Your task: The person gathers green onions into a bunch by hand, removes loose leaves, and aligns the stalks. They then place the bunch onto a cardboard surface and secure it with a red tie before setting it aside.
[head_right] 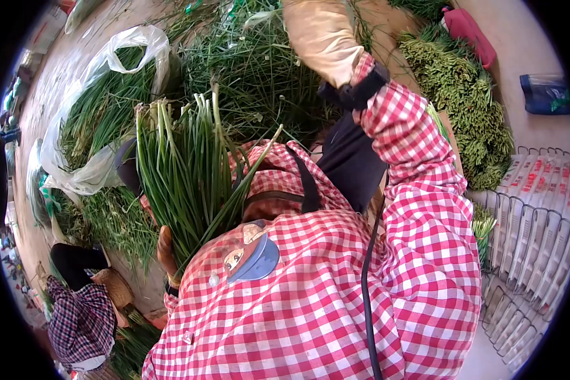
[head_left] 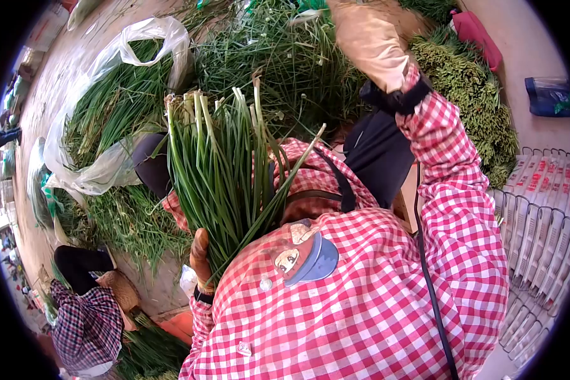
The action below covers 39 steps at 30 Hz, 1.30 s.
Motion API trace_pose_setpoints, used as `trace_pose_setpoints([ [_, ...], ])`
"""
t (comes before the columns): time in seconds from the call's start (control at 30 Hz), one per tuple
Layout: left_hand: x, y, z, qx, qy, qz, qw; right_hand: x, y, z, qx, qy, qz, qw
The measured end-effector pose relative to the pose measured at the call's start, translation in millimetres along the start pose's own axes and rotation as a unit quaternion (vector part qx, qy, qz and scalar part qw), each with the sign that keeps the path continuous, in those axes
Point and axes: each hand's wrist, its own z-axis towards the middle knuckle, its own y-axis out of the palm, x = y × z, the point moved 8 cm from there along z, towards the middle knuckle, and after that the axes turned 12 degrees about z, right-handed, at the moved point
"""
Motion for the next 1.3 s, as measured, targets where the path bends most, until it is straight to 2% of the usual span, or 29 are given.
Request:
trace_pose_setpoints([
  [0.03,0,0,-1,-0.002,0.0,0.001,1.0,-30,-21,11,0.024,-0.026,-0.127,0.991],
  [0.07,-1,1,-2,-0.003,-0.003,0.002,1.0,-4,51,-11,-0.128,-0.055,0.115,0.984],
  [0.1,0,2,-4,-0.003,-0.005,0.003,1.0,-64,-11,13,-0.07,-0.093,0.217,0.969],
  [0.13,1,5,-6,-0.001,-0.008,0.006,1.0,-97,-5,-4,-0.199,-0.1,0.267,0.938],
  [0.17,4,10,-7,0.0,-0.011,0.01,1.0,-120,8,-22,-0.262,-0.168,0.259,0.914],
  [0.2,5,15,-8,0.001,-0.014,0.012,1.0,-133,22,-36,-0.268,-0.208,0.186,0.922],
  [0.23,6,17,-9,0.002,-0.016,0.015,1.0,-141,42,-43,-0.424,-0.183,0.154,0.873],
  [0.3,2,9,-12,0.003,-0.017,0.016,1.0,-144,65,-57,-0.525,-0.103,0.198,0.822],
  [0.4,-18,-26,-15,0.005,-0.024,-0.018,1.0,-144,69,-72,-0.534,-0.089,0.298,0.786],
  [0.5,-23,-29,-14,-0.019,-0.027,-0.03,0.999,-147,94,-88,-0.485,-0.098,0.369,0.787],
  [0.53,-23,-27,-14,-0.026,-0.029,-0.031,0.999,-143,84,-86,-0.453,-0.076,0.366,0.809],
  [0.67,-23,-22,-14,-0.043,-0.033,-0.034,0.998,-135,85,-75,-0.555,0.031,0.328,0.764],
  [0.7,-22,-21,-15,-0.046,-0.033,-0.035,0.998,-129,89,-71,-0.519,0.058,0.373,0.767],
  [0.8,-21,-18,-12,-0.055,-0.034,-0.035,0.997,-107,128,-57,-0.476,0.141,0.314,0.809],
  [0.83,-20,-17,-11,-0.057,-0.034,-0.035,0.997,-93,110,-48,-0.243,0.005,0.35,0.905],
  [0.87,-19,-16,-11,-0.06,-0.033,-0.034,0.997,-76,107,-44,-0.147,-0.041,0.322,0.934],
  [0.93,-18,-15,-10,-0.063,-0.032,-0.038,0.997,-34,116,-36,-0.11,0.008,0.176,0.978],
  [0.97,-18,-15,-11,-0.067,-0.032,-0.036,0.997,-14,111,-31,-0.165,0.075,0.169,0.969],
  [1.03,-18,-15,-10,-0.072,-0.031,-0.041,0.996,19,115,-39,-0.173,0.121,0.163,0.964],
  [1.07,-19,-15,-10,-0.075,-0.03,-0.041,0.996,15,134,-45,-0.303,0.179,0.204,0.913],
  [1.1,-18,-16,-9,-0.079,-0.029,-0.044,0.996,4,146,-59,-0.426,0.235,0.24,0.84],
  [1.13,-19,-16,-10,-0.079,-0.031,-0.046,0.995,-38,117,-68,-0.503,0.153,0.39,0.756],
  [1.17,-19,-16,-9,-0.082,-0.034,-0.048,0.995,-75,96,-87,-0.561,0.178,0.531,0.61],
  [1.2,-20,-16,-9,-0.085,-0.035,-0.049,0.995,-100,80,-95,-0.587,0.174,0.574,0.544],
  [1.23,-20,-17,-9,-0.086,-0.034,-0.051,0.994,-118,83,-106,-0.613,0.176,0.578,0.509],
  [1.27,-20,-17,-10,-0.088,-0.032,-0.053,0.994,-123,86,-107,-0.574,0.214,0.549,0.569],
  [1.3,-22,-19,-12,-0.087,-0.033,-0.056,0.994,-132,72,-106,-0.553,0.261,0.625,0.485],
])
